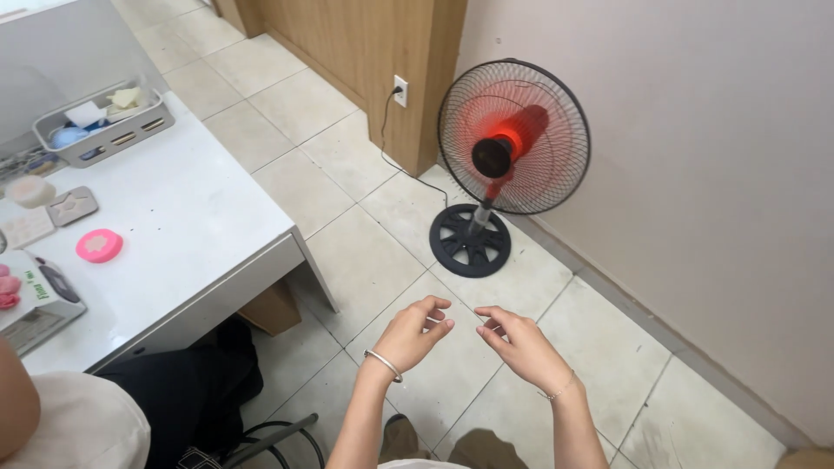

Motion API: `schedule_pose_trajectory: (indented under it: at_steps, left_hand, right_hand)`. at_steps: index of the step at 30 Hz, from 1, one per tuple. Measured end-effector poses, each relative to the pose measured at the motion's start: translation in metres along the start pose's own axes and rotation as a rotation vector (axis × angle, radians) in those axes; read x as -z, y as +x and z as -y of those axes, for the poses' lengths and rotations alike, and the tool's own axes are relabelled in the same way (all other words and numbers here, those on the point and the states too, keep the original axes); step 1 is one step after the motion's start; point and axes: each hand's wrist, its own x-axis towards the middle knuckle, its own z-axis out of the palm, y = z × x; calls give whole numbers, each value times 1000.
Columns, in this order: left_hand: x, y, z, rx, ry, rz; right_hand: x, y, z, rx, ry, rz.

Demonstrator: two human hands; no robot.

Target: Picking up decorative wax flower candles from a display shelf and placing them on a production workbench.

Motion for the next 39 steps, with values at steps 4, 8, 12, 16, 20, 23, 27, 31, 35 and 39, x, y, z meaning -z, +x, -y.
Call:
schedule_pose_trajectory:
  at_steps: [4,8,12,16,20,23,27,31,35,39]
  left_hand:
    - [26,46,28,56,-82,-11]
    - [60,104,41,119,-78,-98]
    - [99,182,48,139,-107,-244]
    - [130,254,30,148,-95,-407]
    - [166,317,29,185,-179,-478]
    - [186,349,38,254,-200,-519]
    - [229,389,50,351,-216,-541]
    - [280,440,78,344,-254,-550]
    - [359,502,104,303,-210,-531]
    - [457,565,123,278,-195,-504]
  right_hand:
    - [8,82,19,-28,-46,113]
    - [19,179,19,47,-34,190]
    - [38,286,33,170,-49,268]
    - [63,385,48,363,-64,354]
    - [82,473,83,444,-101,349]
    - [81,528,86,415,-125,373]
    - [67,599,99,382,-86,442]
    - [48,670,119,366,-117,464]
    - [24,762,155,433,-73,460]
    - [8,858,217,387,-115,435]
